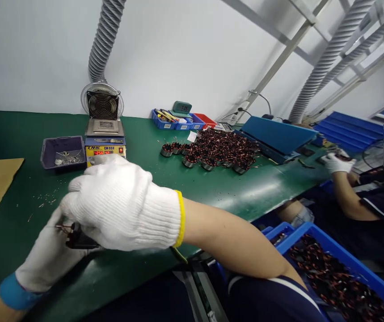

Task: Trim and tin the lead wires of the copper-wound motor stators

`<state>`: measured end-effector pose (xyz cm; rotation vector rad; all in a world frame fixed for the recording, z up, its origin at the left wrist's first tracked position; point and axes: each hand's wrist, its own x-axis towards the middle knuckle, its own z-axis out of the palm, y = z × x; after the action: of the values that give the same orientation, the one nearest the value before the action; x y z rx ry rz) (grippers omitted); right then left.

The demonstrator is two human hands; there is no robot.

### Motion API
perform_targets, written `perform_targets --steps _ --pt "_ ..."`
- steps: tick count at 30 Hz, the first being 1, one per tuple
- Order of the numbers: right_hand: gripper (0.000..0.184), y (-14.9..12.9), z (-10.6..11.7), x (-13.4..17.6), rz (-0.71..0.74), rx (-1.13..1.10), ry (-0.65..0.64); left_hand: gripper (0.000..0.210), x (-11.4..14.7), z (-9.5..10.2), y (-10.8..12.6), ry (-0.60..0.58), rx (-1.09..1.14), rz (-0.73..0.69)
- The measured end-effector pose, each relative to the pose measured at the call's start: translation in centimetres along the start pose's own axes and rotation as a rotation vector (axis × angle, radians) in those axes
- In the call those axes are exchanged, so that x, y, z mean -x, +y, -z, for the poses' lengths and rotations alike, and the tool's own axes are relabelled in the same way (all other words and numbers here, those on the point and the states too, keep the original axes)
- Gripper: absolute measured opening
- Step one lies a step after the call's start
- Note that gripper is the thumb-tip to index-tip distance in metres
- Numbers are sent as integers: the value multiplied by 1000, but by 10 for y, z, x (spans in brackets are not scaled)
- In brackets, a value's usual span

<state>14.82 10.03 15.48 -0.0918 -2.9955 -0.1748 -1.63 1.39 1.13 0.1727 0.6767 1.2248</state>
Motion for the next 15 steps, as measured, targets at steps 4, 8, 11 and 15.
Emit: perform_targets --steps 4,8,11,15 --pt "14 9 -8 11 -53 -151 53 64 5 2 -4 -224 -57 158" --pt "15 14 -12 21 -97 -231 108 51 9 5 6 61 36 40" --pt "17 13 -17 16 -45 -219 49 45 8 2 2 97 -43 49" --pt "16 11 -26 7 5 -261 8 58 10 -6 -14 35 -267 132"
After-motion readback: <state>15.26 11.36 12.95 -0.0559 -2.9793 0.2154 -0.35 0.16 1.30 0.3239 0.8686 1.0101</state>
